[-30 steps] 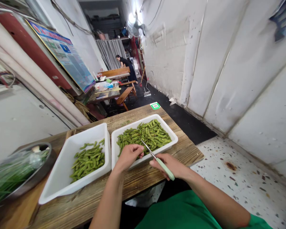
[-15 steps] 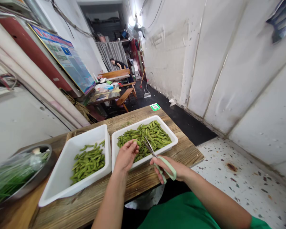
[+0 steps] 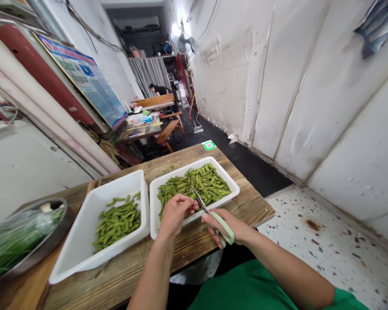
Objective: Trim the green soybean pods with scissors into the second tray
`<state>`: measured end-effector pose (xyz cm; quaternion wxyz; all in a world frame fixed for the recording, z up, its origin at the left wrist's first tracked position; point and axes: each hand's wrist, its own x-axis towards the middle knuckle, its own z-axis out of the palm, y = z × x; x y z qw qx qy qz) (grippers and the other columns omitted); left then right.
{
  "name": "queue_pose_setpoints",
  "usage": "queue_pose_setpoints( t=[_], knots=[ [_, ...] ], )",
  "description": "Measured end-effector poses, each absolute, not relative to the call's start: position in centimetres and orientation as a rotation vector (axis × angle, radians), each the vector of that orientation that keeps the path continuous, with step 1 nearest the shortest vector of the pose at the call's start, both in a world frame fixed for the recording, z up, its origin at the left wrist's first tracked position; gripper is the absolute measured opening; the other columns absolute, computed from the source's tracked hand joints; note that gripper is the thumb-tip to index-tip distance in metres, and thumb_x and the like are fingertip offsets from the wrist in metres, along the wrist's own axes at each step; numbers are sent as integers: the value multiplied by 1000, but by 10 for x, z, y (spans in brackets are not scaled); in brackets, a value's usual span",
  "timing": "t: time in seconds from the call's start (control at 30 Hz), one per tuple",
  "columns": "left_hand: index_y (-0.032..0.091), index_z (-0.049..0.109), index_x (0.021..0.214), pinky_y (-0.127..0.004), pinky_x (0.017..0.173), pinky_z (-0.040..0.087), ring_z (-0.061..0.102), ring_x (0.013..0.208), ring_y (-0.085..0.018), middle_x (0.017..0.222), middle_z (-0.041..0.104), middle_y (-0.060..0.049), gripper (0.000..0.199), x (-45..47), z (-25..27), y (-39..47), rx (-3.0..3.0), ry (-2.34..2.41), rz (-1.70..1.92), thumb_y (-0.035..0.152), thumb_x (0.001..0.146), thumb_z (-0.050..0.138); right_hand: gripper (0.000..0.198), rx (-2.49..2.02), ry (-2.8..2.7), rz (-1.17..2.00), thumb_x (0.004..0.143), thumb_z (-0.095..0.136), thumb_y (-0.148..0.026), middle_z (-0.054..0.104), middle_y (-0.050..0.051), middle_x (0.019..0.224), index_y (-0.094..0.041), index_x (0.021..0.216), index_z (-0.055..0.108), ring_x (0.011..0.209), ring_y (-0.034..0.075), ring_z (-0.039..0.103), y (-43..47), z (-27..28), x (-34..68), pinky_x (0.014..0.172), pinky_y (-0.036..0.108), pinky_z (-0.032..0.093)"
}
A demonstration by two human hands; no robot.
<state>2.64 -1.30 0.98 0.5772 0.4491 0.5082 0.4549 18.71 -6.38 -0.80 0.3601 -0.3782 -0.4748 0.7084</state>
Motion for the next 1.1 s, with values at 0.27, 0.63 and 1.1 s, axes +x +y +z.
queue_pose_setpoints(
  t=[0.27,0.63,1.1],
  knots=[
    [15,52,66,-24,50,43,57,53,-14,59,62,-3,21,35,12,-13,1196,1367,1015,31,61,64,46,-1079,-1246,1784,68,57,-60,42,-9,46,-16,72,46,29,5,40,-65,-10,185,25,16,34],
    [17,63,105,-50,80,33,44,106,-38,117,53,-18,39,-63,44,-13,1814,2809,810,38,75,49,47,-932,-1122,1903,77,48,-60,48,-6,60,-17,95,47,42,6,47,-63,-29,196,42,20,43],
    [18,62,62,-28,63,34,55,64,-19,64,63,-6,12,-17,-4,35,2182,1923,446,23,69,53,43,-929,-1297,1878,75,52,-60,46,-6,59,-18,79,44,40,5,44,-65,-29,194,36,17,40]
  ],
)
